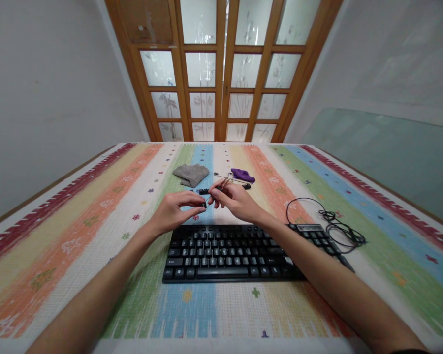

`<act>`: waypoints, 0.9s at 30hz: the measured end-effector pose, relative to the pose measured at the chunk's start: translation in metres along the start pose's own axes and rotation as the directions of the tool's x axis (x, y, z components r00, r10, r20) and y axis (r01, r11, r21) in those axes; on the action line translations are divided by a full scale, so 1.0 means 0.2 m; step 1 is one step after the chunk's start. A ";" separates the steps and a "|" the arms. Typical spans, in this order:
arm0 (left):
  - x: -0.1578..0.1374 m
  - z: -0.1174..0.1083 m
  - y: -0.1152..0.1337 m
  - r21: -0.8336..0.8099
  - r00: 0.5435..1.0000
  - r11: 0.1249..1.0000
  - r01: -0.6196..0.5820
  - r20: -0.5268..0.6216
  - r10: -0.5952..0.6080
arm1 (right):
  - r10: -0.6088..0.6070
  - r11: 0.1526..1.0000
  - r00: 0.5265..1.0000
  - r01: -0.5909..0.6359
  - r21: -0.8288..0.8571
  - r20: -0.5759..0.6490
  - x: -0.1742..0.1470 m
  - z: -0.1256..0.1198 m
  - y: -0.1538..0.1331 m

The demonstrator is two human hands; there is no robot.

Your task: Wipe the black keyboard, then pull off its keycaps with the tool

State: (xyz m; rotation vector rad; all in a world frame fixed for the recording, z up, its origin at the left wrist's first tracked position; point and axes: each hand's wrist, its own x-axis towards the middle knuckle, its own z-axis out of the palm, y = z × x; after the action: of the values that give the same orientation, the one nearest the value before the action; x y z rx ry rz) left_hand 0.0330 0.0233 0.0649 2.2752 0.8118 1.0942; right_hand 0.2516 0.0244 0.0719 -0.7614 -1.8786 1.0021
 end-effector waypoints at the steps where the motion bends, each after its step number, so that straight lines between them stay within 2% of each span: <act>1: 0.00 0.00 -0.01 0.050 0.999 0.998 -0.035 0.007 0.035 | 0.008 1.000 1.000 -0.008 -0.005 -0.010 0.00 0.00 0.01; 5: 0.03 -0.03 -0.07 0.214 0.990 0.967 -0.138 0.047 0.131 | 0.045 0.998 0.997 -0.047 -0.034 -0.059 0.01 -0.02 0.04; 11: 0.09 0.00 -0.28 0.420 0.982 0.888 -0.184 0.109 0.152 | 0.077 0.996 0.993 -0.080 -0.028 -0.094 0.02 -0.06 0.03; 14: 0.12 0.04 -0.38 0.473 0.977 0.857 -0.204 0.156 0.146 | 0.088 0.996 0.995 -0.088 -0.006 -0.039 0.00 -0.05 0.02; 17: 0.15 0.08 -0.43 0.523 0.973 0.825 -0.214 0.188 0.133 | 0.084 0.996 0.994 -0.083 -0.019 0.071 -0.02 -0.04 -0.01; 20: 0.16 0.09 -0.46 0.559 0.969 0.799 -0.221 0.220 0.114 | 0.079 0.993 0.984 -0.063 -0.104 0.157 -0.04 -0.02 -0.05; 27: 0.14 0.06 -0.46 0.587 0.972 0.786 -0.194 0.222 0.074 | 0.048 0.977 0.972 0.003 -0.213 0.232 -0.05 0.00 -0.13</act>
State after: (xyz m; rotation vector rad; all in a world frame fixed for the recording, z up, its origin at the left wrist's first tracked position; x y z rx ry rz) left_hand 0.0297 0.1055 0.0136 2.9588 1.0467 0.7118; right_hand 0.2536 0.0032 0.0900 -0.8175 -2.2140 0.9500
